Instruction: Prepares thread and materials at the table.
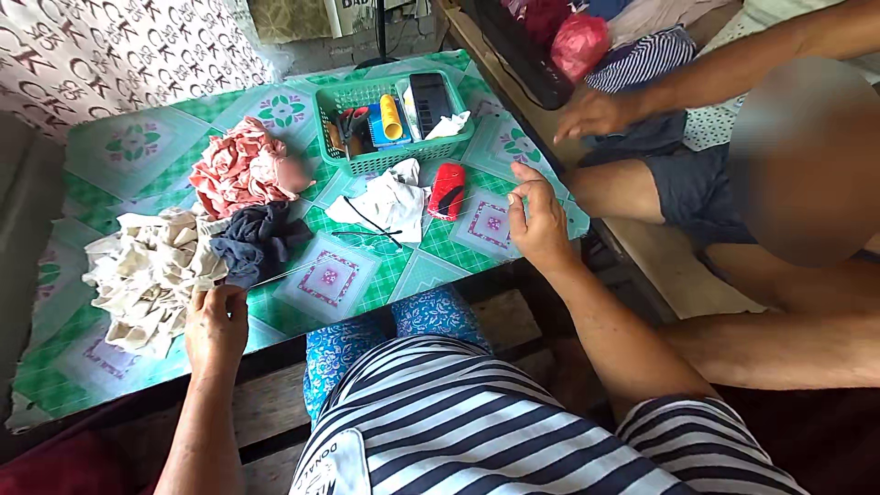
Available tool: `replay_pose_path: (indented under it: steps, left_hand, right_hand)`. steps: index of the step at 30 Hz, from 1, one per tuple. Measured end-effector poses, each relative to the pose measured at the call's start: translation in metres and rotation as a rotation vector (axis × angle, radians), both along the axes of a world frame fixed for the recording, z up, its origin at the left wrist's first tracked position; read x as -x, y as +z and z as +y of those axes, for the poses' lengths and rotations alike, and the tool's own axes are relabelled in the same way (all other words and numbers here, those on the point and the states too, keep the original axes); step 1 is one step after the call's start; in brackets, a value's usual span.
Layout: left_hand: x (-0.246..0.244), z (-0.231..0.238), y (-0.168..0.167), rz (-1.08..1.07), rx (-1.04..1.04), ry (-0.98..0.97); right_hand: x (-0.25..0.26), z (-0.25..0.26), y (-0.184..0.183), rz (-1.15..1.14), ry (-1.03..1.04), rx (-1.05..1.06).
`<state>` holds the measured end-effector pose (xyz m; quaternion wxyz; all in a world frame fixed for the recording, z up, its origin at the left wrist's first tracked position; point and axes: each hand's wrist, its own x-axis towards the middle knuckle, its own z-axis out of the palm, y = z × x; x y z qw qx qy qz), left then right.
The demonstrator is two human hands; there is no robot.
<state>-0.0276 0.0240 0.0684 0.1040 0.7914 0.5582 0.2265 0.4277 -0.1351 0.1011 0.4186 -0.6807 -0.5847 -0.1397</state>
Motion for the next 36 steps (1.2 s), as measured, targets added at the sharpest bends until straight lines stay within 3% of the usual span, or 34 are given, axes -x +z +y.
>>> replay_pose_path:
  steps: [10, 13, 16, 18, 22, 27, 31, 36]
  left_hand:
    - [0.006, -0.002, -0.009, 0.112, 0.102, -0.007]
    - [-0.008, -0.003, 0.01, 0.118, -0.008, -0.062]
    - [-0.043, -0.011, 0.043, -0.056, -0.07, -0.137]
    - [-0.074, -0.022, 0.067, -0.254, 0.013, -0.258]
    - [-0.141, -0.048, 0.097, -0.654, 0.509, -0.574]
    - [-0.188, -0.053, 0.091, -0.866, 0.884, -0.724]
    - [-0.191, -0.052, 0.09, -0.916, 0.912, -0.683]
    - [-0.181, -0.048, 0.091, -0.754, 0.7, -0.679]
  right_hand:
    - [0.003, 0.002, 0.003, 0.036, -0.007, -0.062]
    - [0.024, 0.001, 0.006, 0.001, 0.089, -0.081]
    - [0.049, 0.004, 0.005, -0.046, 0.203, -0.104]
    - [0.066, 0.007, 0.005, -0.064, 0.29, -0.127]
    - [0.097, 0.01, 0.005, -0.083, 0.459, -0.161]
    - [0.112, 0.011, 0.005, -0.137, 0.508, -0.227]
    - [0.109, 0.009, 0.004, -0.115, 0.518, -0.233]
    - [0.112, 0.01, 0.002, -0.101, 0.5, -0.231]
